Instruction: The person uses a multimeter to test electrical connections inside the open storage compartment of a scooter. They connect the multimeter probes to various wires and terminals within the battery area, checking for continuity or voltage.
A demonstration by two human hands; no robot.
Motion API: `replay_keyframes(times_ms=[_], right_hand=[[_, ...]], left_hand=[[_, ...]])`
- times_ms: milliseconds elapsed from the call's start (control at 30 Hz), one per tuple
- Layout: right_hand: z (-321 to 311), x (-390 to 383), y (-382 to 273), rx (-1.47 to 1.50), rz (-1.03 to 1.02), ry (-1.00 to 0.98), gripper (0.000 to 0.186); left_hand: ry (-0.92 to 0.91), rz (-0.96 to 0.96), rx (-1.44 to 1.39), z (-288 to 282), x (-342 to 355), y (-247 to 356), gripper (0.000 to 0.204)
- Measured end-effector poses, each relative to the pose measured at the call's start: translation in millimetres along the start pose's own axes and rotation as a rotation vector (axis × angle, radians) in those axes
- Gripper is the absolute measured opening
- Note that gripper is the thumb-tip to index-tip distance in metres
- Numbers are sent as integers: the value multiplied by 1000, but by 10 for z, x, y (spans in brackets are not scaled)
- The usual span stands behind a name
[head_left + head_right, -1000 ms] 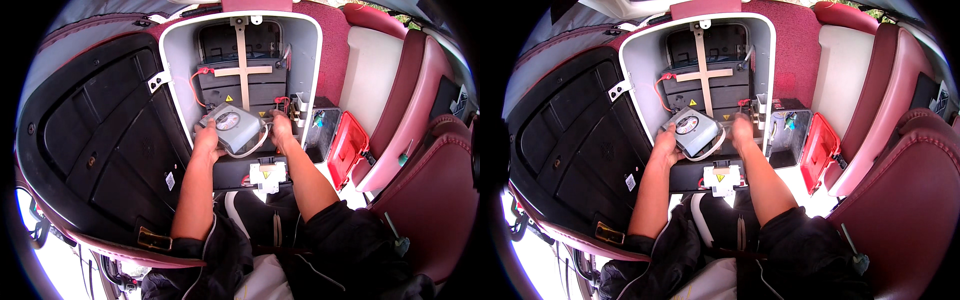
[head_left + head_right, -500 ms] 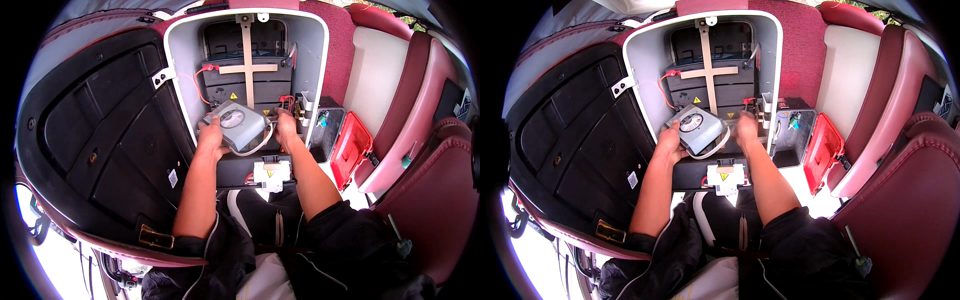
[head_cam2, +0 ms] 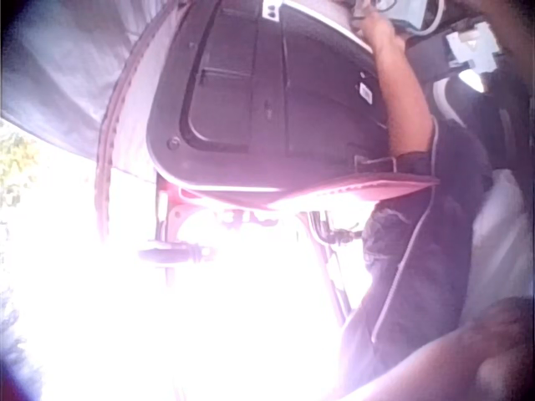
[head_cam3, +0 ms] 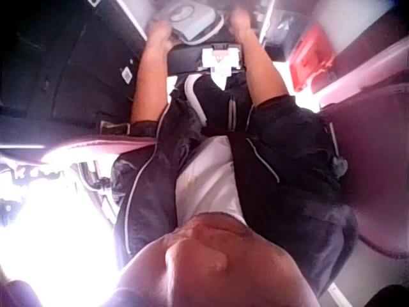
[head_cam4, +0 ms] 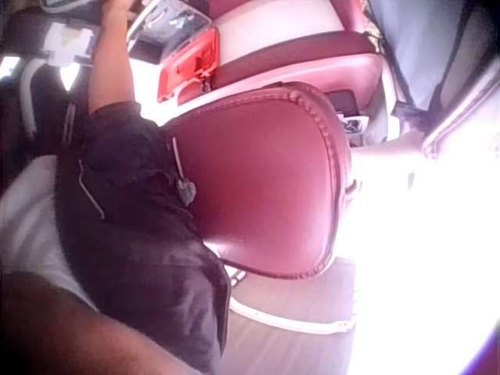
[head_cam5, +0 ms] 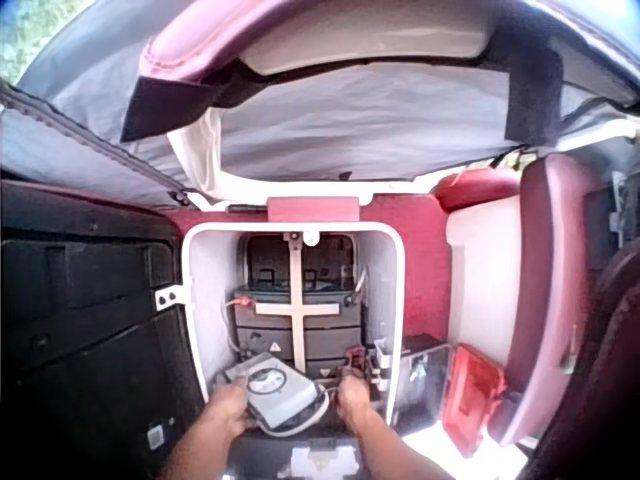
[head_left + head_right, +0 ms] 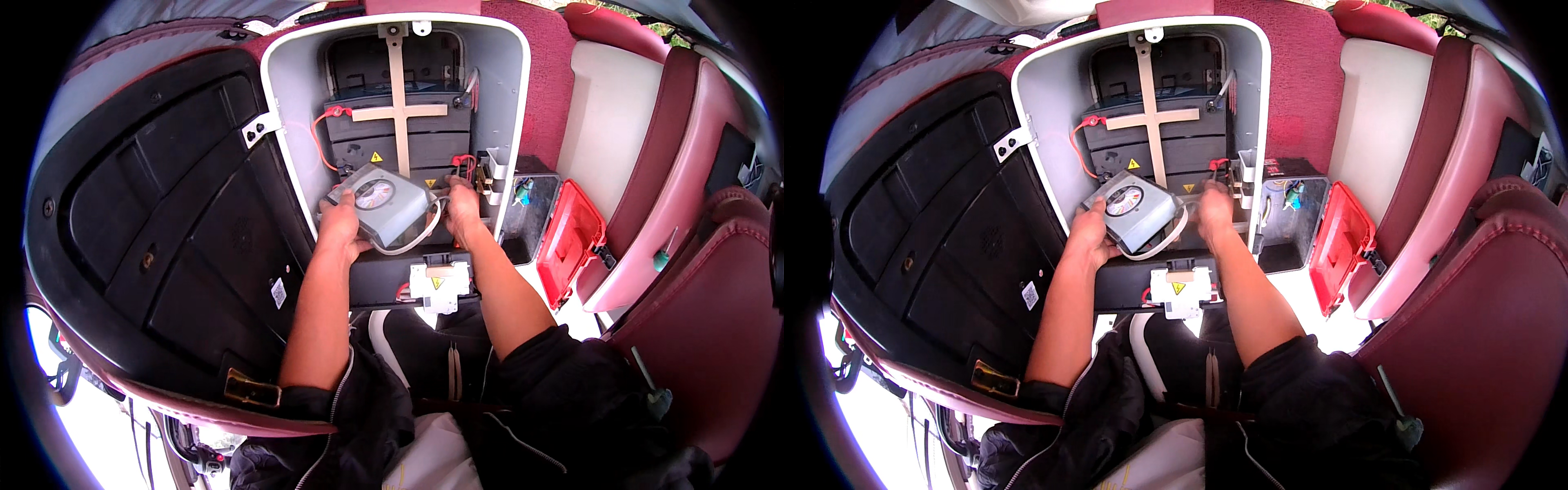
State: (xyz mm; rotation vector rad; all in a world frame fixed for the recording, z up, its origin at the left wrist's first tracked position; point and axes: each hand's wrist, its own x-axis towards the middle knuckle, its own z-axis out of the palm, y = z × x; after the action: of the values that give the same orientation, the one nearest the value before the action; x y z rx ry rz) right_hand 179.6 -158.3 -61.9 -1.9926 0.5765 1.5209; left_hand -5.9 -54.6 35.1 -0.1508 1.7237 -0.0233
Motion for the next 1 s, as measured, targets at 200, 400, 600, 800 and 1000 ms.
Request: replay_keyframes(times_ms=[200,400,600,800,1000], right_hand=[[19,-30,-55,-6,15,-12,28],[9,-14,-55,14,17,-47,24],[124,-482,-343,-175,200,-469,24],[226,-531,-844,-304,44,-666,25],[312,-602,-754,-169,49,-490,24]], left_hand=[[-7,-6,8,5,-45,34,59],[18,-9,26,39,-49,44,56],[-32,52,-144,-10,-147,32,48],[-286,176,-251,-34,-248,73,53],[-516,64,-145,58,-435,143,51]])
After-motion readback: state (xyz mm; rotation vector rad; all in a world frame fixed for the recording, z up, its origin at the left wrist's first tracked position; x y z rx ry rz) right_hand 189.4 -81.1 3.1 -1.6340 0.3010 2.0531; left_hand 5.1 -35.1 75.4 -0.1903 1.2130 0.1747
